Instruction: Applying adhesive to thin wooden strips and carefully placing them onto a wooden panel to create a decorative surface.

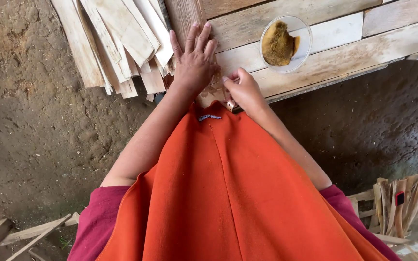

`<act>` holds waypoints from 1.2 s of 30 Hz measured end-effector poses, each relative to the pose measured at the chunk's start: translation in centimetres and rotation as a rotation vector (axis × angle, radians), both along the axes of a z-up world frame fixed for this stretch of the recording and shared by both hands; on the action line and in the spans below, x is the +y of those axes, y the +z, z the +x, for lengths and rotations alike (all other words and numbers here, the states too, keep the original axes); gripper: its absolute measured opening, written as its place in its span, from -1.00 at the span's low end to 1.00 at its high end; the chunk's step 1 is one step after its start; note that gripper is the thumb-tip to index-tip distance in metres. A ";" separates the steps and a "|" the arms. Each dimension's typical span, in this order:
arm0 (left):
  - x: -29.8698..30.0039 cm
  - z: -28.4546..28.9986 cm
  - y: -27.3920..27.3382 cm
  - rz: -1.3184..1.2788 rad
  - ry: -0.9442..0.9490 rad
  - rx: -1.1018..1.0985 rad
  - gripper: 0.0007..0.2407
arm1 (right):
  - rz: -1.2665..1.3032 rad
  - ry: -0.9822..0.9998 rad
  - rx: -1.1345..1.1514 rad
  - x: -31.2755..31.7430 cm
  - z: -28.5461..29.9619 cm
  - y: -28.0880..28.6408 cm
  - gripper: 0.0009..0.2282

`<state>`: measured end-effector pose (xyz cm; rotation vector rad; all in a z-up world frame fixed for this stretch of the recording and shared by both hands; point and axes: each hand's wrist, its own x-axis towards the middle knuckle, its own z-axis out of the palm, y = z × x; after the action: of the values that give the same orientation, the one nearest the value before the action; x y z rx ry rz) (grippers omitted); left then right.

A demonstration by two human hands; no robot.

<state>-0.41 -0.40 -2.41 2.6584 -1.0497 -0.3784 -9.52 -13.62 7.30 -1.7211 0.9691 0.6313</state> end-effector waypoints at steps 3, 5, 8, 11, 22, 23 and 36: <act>0.3 -0.2 -0.5 -0.061 -0.002 -0.034 -0.44 | 0.131 -0.201 0.009 0.2 0.3 -0.9 -0.88; 0.2 0.0 -0.4 -0.084 -0.001 -0.061 -0.45 | 0.136 -0.233 0.006 0.1 0.5 -2.1 -0.87; 0.4 0.2 0.0 0.021 -0.042 0.018 -0.43 | 0.185 -0.346 -0.105 0.5 0.8 -3.4 -0.81; 0.5 0.1 -0.5 -0.039 -0.040 -0.034 -0.46 | 0.161 -0.434 -0.103 1.3 1.4 -3.2 -0.78; 0.5 0.2 -0.2 -0.026 -0.039 -0.008 -0.48 | 0.102 -0.478 -0.142 1.9 1.9 -5.1 -0.78; 0.5 0.1 -0.6 -0.024 -0.039 -0.004 -0.48 | 0.104 -0.479 -0.137 1.9 2.0 -3.9 -0.78; 0.6 0.3 -0.6 -0.017 -0.040 -0.050 -0.42 | 0.113 -0.281 -0.085 1.3 0.1 -0.4 -0.88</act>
<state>-0.10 0.19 -3.01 2.6483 -1.1172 -0.3116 -9.46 -12.30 6.89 -1.4664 1.0704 0.4177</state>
